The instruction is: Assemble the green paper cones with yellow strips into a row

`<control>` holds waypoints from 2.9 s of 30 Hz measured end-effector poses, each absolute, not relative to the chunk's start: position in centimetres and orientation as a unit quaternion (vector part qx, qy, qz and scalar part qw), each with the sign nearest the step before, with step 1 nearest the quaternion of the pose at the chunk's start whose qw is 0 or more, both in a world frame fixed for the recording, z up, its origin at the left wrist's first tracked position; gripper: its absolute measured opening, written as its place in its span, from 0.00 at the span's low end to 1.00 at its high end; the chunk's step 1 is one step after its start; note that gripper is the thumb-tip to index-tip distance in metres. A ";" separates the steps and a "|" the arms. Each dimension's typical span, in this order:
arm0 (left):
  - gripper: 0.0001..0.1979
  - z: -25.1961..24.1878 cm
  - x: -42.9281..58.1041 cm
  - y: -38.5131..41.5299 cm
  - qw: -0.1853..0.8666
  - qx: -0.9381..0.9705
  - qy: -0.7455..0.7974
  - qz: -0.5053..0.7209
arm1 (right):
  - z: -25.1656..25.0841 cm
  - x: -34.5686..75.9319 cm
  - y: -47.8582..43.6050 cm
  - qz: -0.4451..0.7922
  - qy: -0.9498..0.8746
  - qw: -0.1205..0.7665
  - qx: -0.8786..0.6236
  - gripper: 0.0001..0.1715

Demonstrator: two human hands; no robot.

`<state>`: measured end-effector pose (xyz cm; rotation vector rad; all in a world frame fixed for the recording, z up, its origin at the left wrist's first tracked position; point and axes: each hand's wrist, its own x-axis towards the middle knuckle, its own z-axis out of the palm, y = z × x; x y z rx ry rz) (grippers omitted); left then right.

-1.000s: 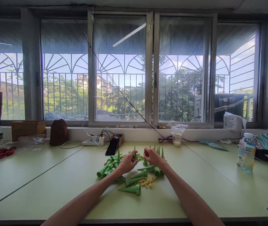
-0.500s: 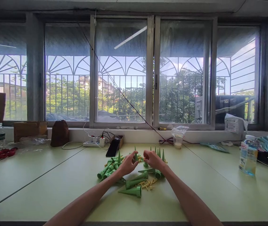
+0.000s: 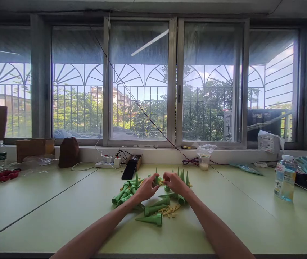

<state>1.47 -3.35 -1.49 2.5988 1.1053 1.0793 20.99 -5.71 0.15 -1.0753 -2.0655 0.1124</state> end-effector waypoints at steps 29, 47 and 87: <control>0.22 -1.5 1.4 -3.5 0.051 0.858 0.342 0.381 | -0.5 20.6 -5.4 -0.023 -0.818 0.379 -0.433 0.10; 0.23 -1.5 1.5 -3.6 0.054 0.861 0.331 0.382 | -1.1 20.7 -5.0 -0.031 -0.820 0.363 -0.442 0.19; 0.22 -1.2 1.6 -3.8 0.053 0.861 0.344 0.370 | -1.4 20.5 -5.0 -0.012 -0.814 0.378 -0.440 0.09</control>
